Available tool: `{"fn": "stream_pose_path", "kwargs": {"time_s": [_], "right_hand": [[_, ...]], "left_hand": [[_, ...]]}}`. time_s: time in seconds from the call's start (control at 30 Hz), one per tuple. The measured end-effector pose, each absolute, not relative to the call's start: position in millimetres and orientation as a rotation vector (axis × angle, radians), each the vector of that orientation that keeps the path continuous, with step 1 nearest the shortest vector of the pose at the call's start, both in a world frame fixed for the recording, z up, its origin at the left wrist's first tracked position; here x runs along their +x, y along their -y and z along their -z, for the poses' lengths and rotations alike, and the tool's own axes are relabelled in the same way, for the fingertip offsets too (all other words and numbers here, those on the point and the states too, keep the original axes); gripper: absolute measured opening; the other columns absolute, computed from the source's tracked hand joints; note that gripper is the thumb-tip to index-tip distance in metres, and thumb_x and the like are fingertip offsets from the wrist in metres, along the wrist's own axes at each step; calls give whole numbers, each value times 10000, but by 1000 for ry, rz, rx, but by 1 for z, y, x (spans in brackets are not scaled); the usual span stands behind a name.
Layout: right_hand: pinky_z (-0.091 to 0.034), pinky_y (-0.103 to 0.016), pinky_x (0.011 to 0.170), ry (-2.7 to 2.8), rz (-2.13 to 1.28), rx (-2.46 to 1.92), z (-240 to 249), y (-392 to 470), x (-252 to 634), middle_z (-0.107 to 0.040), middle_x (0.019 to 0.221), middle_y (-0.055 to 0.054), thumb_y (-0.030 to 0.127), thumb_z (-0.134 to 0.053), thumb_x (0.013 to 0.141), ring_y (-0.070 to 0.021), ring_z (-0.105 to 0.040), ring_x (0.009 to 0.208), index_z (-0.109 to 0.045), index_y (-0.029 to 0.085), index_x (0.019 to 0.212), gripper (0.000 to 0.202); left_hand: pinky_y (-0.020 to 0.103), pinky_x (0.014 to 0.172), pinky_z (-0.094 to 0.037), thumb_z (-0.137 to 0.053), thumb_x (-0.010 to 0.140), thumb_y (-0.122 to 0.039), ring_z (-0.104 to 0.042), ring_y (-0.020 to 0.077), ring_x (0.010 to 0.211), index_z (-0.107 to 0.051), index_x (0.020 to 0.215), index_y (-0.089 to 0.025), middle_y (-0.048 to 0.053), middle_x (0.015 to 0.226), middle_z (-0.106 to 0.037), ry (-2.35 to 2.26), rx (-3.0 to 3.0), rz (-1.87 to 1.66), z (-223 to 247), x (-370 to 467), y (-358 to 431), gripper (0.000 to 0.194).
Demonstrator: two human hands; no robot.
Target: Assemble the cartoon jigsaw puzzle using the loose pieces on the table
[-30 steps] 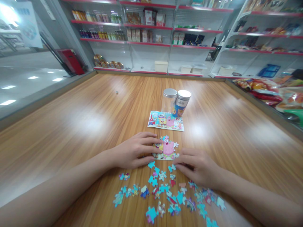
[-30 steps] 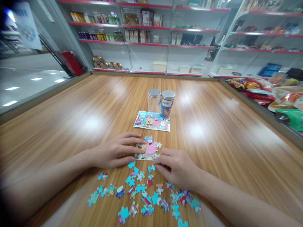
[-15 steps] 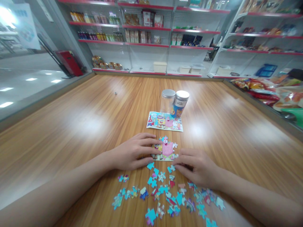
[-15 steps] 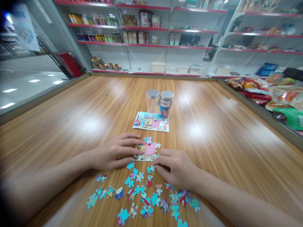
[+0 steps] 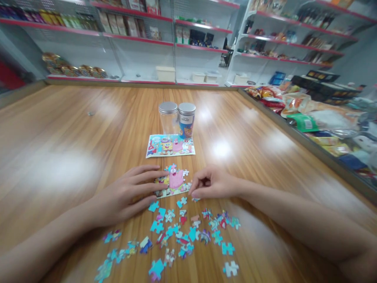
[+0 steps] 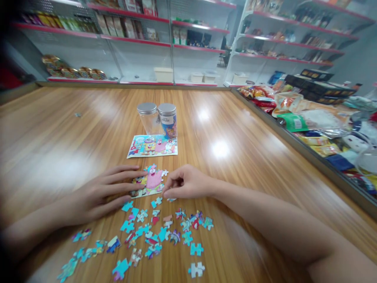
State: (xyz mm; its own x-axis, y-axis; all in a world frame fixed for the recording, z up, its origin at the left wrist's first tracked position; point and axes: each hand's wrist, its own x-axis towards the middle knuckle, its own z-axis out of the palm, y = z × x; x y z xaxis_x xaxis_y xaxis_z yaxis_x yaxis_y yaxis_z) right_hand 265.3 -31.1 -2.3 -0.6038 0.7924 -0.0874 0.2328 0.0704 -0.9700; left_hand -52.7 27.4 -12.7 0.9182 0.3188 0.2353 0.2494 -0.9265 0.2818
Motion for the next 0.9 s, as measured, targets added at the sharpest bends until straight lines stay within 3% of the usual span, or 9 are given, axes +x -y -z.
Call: {"fn": "stream_pose_path", "kwargs": {"time_s": [0.2,0.6,0.73,0.9], "right_hand": [[-354,-170,499,1776,-1608,-1046,1,28,265,-571,619,53,350,-852,720,-53,-463,539,-607,133,720,327],[-295,-183,484,1941,-1423,-1071,0,31,265,-456,599,78,299,-750,786,-52,-387,539,-469,175,648,337],[-323,-200,528,2298,-1313,-889,-5,32,268,-474,619,78,369,-796,768,-63,-420,545,-591,163,752,291],[-381,-249,658,2672,-948,-816,-11,42,266,-644,800,15,465,-773,775,-133,-576,727,-671,200,925,321]], "left_hand": [[507,1137,-484,-582,970,-214,-415,303,1441,-550,1445,-320,47,1555,-480,-421,2851,-400,13,-53,-28,488],[517,1164,-456,-593,962,-210,-429,294,1435,-581,1416,-311,48,1531,-509,-437,2819,-401,12,-53,-26,465],[503,1161,-459,-598,960,-213,-432,291,1435,-595,1402,-311,49,1528,-513,-446,2799,-414,13,-53,-26,452],[501,1161,-456,-589,967,-214,-428,289,1435,-596,1397,-300,52,1530,-510,-442,2803,-403,11,-51,-25,439]]}}
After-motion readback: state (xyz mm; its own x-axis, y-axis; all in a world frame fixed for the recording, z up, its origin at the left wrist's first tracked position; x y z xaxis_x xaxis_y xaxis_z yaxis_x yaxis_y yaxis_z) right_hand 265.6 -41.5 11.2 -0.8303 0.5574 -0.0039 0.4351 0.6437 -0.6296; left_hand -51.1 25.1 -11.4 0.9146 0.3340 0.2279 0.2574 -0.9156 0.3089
